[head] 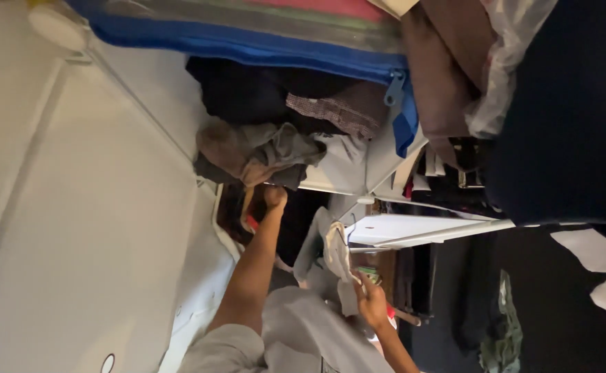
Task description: The person organizes their room by picking up clothes from a basket, putting them on hangers, and hanging them in a wardrobe.
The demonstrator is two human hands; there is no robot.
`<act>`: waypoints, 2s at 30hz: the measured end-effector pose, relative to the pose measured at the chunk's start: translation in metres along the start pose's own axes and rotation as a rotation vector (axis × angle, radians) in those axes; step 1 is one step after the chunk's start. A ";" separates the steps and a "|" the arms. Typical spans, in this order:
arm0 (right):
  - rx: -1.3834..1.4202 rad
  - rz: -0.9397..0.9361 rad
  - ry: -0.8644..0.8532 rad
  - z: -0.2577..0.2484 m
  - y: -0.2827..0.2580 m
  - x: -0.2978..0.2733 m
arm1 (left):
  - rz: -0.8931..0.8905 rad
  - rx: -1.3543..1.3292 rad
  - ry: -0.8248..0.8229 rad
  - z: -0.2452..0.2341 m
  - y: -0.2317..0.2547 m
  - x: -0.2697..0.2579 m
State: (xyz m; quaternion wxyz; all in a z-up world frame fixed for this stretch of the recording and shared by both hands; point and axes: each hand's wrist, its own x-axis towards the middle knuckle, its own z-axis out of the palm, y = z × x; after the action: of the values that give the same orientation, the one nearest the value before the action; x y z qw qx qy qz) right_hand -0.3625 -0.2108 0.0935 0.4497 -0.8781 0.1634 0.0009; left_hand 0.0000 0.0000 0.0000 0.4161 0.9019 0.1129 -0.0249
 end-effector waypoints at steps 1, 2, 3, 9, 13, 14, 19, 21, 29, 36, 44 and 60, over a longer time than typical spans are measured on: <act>-0.053 -0.061 0.012 0.005 0.007 0.005 | 0.032 -0.068 0.070 0.002 -0.007 0.004; -0.106 -0.122 0.023 0.011 0.014 0.010 | 0.064 -0.137 0.139 0.005 -0.014 0.009; -0.106 -0.124 0.030 0.013 0.011 0.014 | 0.070 -0.139 0.138 0.005 -0.009 0.002; -0.048 -0.034 -0.024 0.037 -0.012 0.043 | -0.091 -0.209 -0.021 0.017 -0.011 -0.018; 0.030 0.041 0.063 0.049 -0.038 0.070 | 0.030 -0.218 -0.076 -0.008 0.003 -0.041; 0.014 0.055 0.072 0.052 -0.041 0.076 | 0.045 -0.190 -0.073 -0.021 0.012 -0.050; 0.039 0.085 0.105 0.066 -0.055 0.106 | 0.082 -0.275 -0.045 -0.054 0.029 -0.087; 0.041 0.062 0.121 0.073 -0.050 0.110 | 0.073 -0.304 -0.054 -0.051 0.018 -0.091; 0.207 -0.185 0.261 0.093 -0.017 0.111 | 0.069 -0.284 -0.055 -0.027 -0.026 -0.094; 0.254 -0.388 0.311 0.087 -0.040 0.086 | 0.467 -0.482 0.157 -0.035 0.063 -0.182; 0.329 -0.381 0.288 0.102 -0.028 0.114 | 0.442 -0.652 -0.146 -0.018 0.061 -0.153; 0.375 -0.458 0.493 0.164 -0.010 0.175 | 0.908 -0.771 -0.275 0.008 0.032 -0.088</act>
State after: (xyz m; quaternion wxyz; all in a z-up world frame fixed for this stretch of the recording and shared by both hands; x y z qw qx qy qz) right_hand -0.1702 -0.1256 -0.0221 0.5383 -0.7682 0.0636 -0.3407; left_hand -0.0777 -0.0418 0.0308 0.6925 0.6328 -0.3367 0.0812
